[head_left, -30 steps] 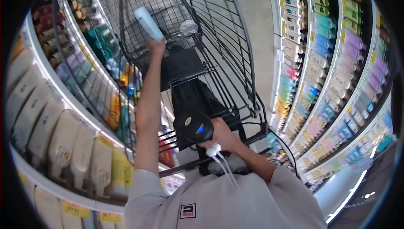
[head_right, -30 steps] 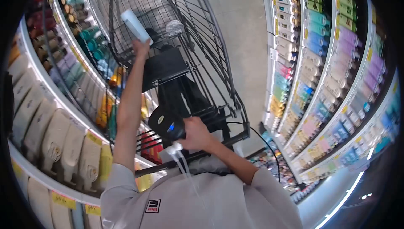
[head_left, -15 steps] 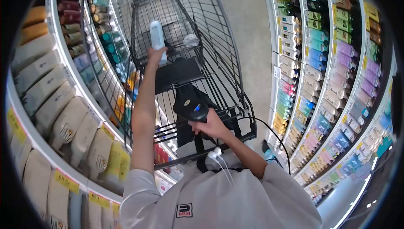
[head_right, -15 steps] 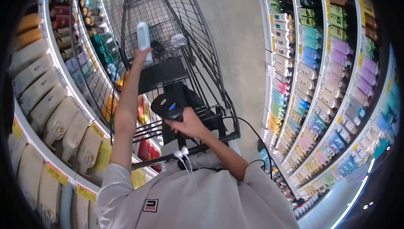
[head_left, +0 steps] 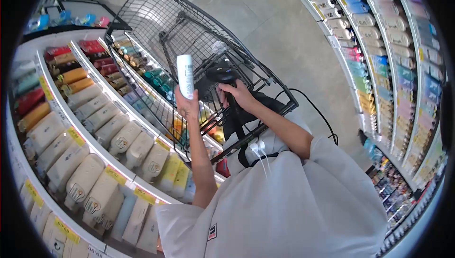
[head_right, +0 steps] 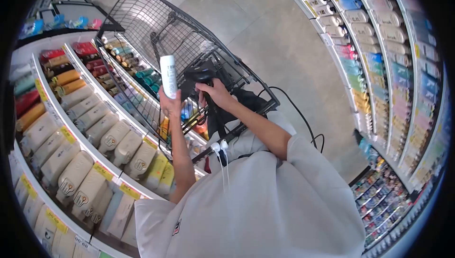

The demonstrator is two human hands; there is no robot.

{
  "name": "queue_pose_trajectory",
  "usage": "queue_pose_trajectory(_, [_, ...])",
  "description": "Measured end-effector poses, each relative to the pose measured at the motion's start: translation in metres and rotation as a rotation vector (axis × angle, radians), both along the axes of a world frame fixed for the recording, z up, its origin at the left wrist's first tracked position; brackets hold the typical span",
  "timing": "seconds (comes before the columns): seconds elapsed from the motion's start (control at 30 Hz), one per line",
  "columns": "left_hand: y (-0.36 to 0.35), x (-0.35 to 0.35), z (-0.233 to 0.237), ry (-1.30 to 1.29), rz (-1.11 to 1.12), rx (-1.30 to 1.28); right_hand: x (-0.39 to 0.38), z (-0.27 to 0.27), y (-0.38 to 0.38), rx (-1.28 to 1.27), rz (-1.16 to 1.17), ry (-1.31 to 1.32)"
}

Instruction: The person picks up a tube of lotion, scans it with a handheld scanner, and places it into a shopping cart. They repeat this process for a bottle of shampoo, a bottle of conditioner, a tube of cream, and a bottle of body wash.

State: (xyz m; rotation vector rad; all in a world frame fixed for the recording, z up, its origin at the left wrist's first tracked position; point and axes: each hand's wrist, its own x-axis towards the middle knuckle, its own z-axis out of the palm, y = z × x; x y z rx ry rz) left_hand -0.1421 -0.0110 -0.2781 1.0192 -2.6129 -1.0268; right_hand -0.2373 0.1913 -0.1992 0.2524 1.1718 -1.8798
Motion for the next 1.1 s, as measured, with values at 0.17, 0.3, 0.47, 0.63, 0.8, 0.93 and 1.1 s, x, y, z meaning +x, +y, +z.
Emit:
queue_pose_trajectory(0.17, [0.021,0.028,0.016,0.031,0.004,0.038,-0.001,0.002,0.008,-0.015,0.116,0.025])
queue_pose_trajectory(0.3, [0.022,0.027,0.018,0.080,0.030,0.076,0.002,0.006,0.006,-0.015,0.161,0.051])
queue_pose_trajectory(0.47, [0.020,0.026,0.021,0.052,0.017,0.068,-0.001,0.005,0.006,-0.019,0.120,0.077])
queue_pose_trajectory(0.63, [0.018,0.025,0.014,0.051,0.003,0.046,-0.004,0.002,0.006,-0.008,0.112,0.091])
queue_pose_trajectory(0.8, [0.025,0.028,0.027,0.043,0.048,0.163,-0.001,-0.003,0.000,0.026,0.180,0.080])
queue_pose_trajectory(0.93, [0.022,0.030,0.032,0.106,0.028,0.021,-0.001,-0.007,-0.006,0.051,0.234,0.095])
queue_pose_trajectory(1.1, [0.020,0.038,0.025,0.152,0.007,-0.002,-0.001,-0.009,-0.004,-0.001,0.208,0.072])
